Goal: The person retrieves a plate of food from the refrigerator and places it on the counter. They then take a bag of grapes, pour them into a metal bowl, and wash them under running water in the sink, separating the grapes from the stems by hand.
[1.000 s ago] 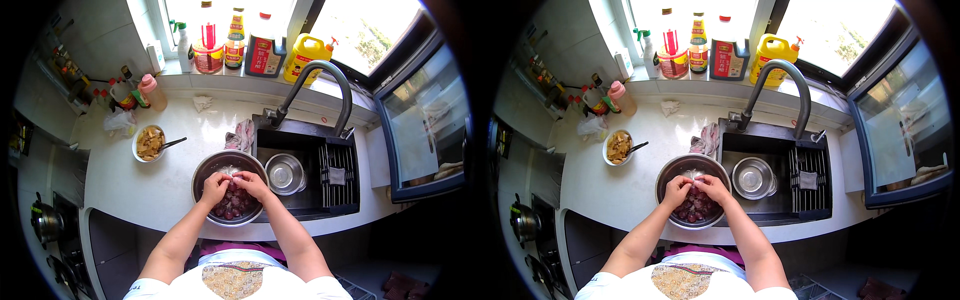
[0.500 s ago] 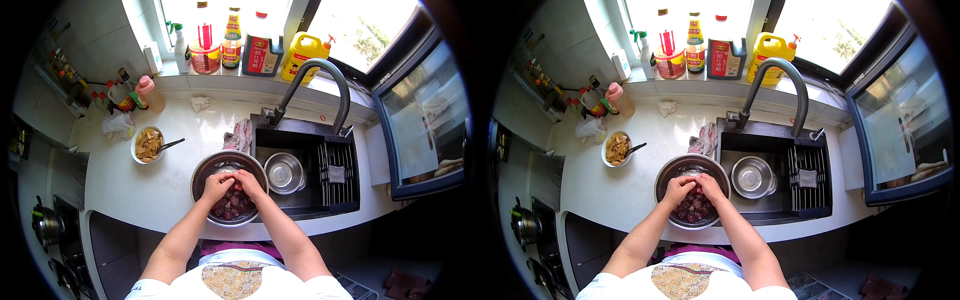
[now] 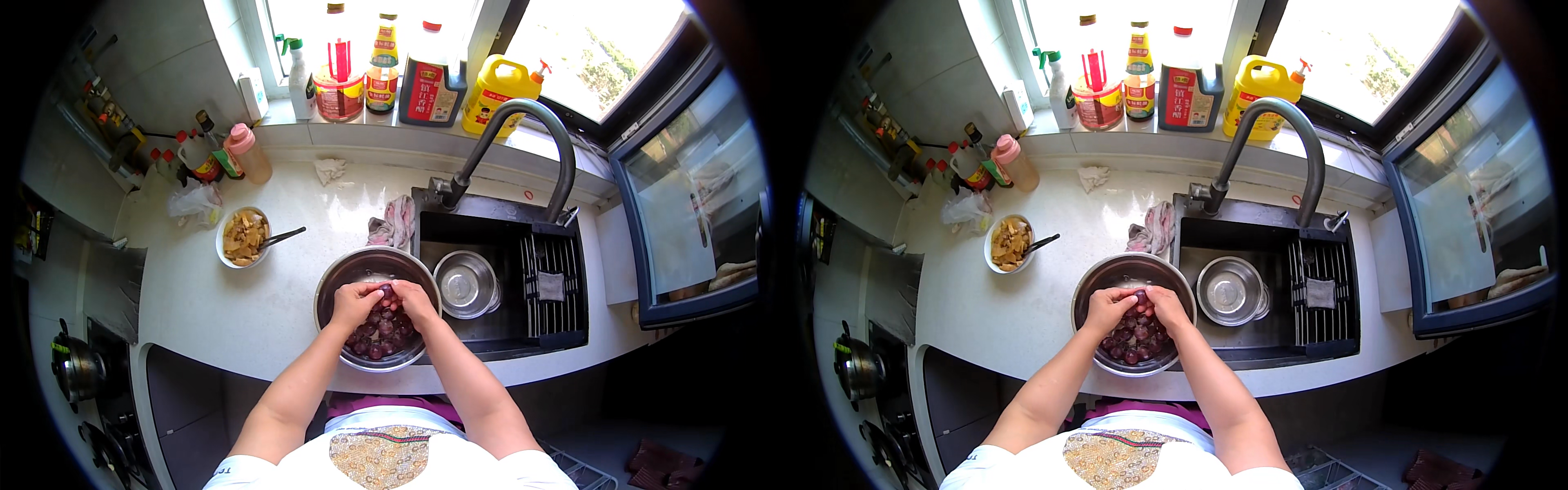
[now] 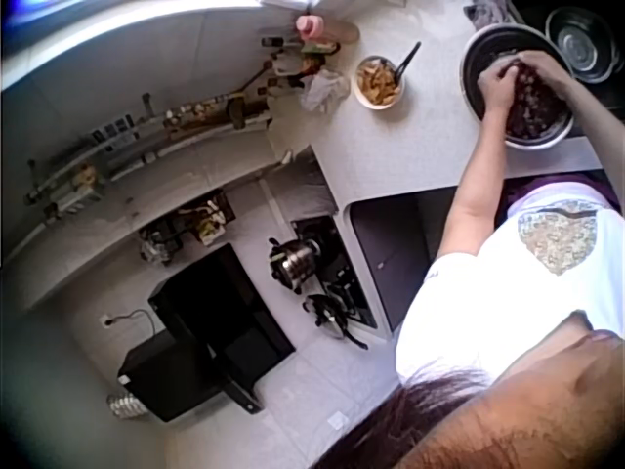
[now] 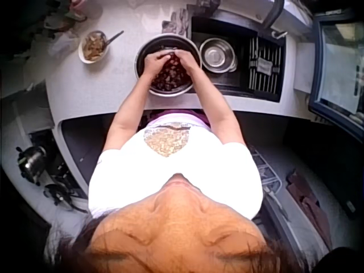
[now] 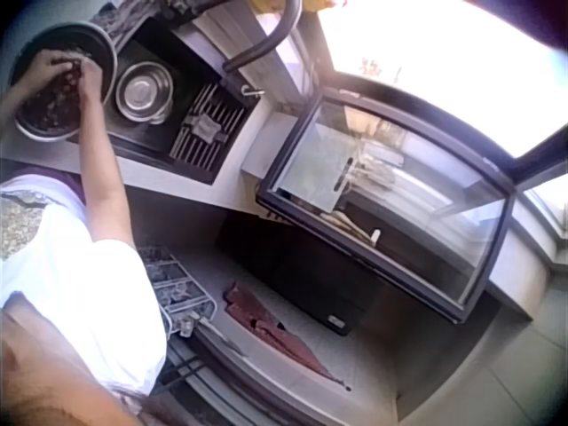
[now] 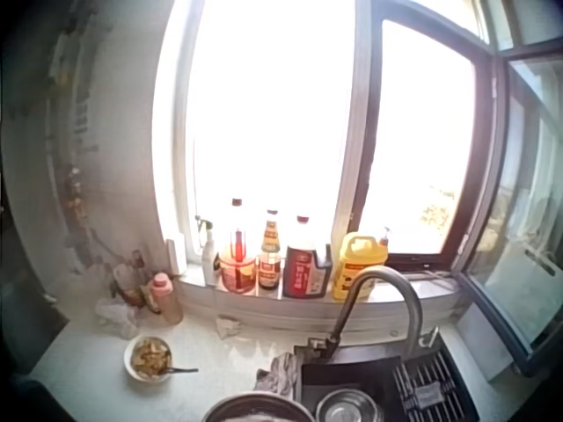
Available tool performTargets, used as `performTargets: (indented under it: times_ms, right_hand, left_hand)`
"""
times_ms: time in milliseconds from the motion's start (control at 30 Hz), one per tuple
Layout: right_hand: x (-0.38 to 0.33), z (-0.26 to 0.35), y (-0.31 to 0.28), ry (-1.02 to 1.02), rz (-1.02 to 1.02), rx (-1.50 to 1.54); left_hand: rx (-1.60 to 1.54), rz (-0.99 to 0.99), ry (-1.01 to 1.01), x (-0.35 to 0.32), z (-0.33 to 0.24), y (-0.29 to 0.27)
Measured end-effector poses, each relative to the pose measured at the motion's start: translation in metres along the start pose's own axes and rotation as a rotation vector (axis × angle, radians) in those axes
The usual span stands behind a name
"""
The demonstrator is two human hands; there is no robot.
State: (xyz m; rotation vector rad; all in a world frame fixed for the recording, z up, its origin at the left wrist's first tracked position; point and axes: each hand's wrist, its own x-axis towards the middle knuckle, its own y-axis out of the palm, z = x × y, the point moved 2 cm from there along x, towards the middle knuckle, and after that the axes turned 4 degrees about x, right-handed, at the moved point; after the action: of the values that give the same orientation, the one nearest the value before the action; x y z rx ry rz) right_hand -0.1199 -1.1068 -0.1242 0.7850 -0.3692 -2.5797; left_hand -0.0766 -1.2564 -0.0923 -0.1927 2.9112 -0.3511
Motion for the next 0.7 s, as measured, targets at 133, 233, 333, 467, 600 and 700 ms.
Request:
performTargets:
  times_ms: [133, 233, 333, 467, 600, 700]
  right_hand:
    - [0.002, 0.003, 0.004, 0.002, -0.046, -0.172]
    - [0.004, 0.0, 0.0, -0.012, -0.055, 0.016]
    - [-0.005, 0.008, 0.003, 0.034, -0.053, 0.092]
    - [-0.002, 0.007, 0.0, 0.033, 0.028, -0.124]
    - [-0.002, 0.006, 0.002, -0.038, 0.043, 0.02]
    - [-0.003, 0.008, 0.004, -0.077, 0.012, 0.057]
  left_hand:
    - [0.079, -0.001, 0.15, 0.001, 0.001, 0.0]
    - [0.061, -0.021, 0.163, 0.001, 0.005, 0.0]
    - [0.01, -0.034, 0.15, -0.001, 0.006, -0.003]
    - [0.024, -0.02, 0.182, -0.001, 0.013, -0.001]
    - [-0.097, -0.037, -0.042, 0.002, 0.011, 0.001]
    - [-0.121, -0.142, -0.13, 0.011, 0.015, 0.004]
